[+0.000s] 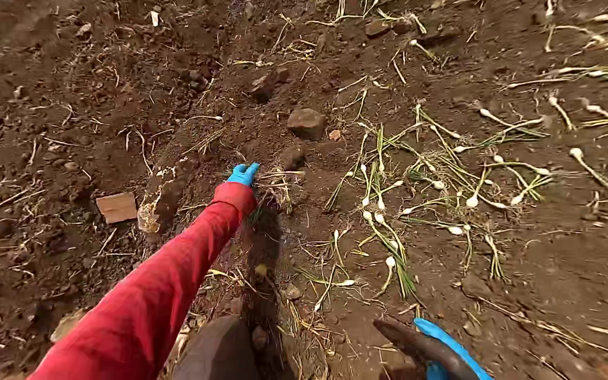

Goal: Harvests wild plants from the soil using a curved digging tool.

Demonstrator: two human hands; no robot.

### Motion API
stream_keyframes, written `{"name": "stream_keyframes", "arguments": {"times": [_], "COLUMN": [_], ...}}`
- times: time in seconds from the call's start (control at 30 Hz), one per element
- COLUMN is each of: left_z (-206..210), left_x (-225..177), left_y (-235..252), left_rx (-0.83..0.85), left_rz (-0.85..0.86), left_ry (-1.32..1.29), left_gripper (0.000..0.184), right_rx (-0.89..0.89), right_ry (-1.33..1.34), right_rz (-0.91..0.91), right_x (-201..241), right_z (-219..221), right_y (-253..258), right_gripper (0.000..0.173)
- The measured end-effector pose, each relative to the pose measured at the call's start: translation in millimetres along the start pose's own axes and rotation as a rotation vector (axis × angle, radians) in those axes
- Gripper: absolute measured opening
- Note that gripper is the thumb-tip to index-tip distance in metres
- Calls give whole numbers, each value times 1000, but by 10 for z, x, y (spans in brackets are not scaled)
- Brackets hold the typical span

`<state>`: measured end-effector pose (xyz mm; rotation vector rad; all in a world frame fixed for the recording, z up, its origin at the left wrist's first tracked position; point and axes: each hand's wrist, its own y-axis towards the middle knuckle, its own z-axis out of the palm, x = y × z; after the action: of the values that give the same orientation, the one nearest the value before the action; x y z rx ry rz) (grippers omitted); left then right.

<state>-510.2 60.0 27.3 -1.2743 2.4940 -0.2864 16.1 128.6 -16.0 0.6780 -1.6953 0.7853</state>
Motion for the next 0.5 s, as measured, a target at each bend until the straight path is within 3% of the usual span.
{"name": "stream_keyframes", "arguments": {"times": [0.03, 0.07, 0.13, 0.17, 0.2, 0.27, 0.33, 0.4, 0.5], "left_z": [-299, -552, -689, -550, -307, 395, 1077, 1348, 814], "left_x": [-134, -333, -804, -1032, -1254, -1578, -1709, -1700, -1619], "left_y": [170, 228, 55, -151, -390, -783, -880, -677, -255], "left_rx": [-58, -115, -193, -155, -33, 290, 437, 356, -58], "left_rz": [-25, -51, 16, 79, 110, 56, -27, 2, 25], "left_ry": [130, 222, 252, 256, 255, 247, 230, 183, 80], "left_gripper": [89, 87, 49, 31, 26, 43, 53, 41, 48], "right_rx": [-8, -8, 2, 20, 57, 87, 38, 57, 80], "right_ry": [32, 64, 95, 92, 100, 108, 90, 130, 155], "right_rz": [-3, 13, 63, 78, 66, 19, 14, -64, -135], "right_x": [39, 97, 233, 295, 321, 289, 265, 177, -23], "right_z": [33, 54, 40, 20, -12, -48, -53, -96, -124], "right_y": [22, 50, 112, 143, 171, 170, 126, 74, -47], "right_gripper": [49, 50, 53, 54, 54, 54, 51, 53, 57]}}
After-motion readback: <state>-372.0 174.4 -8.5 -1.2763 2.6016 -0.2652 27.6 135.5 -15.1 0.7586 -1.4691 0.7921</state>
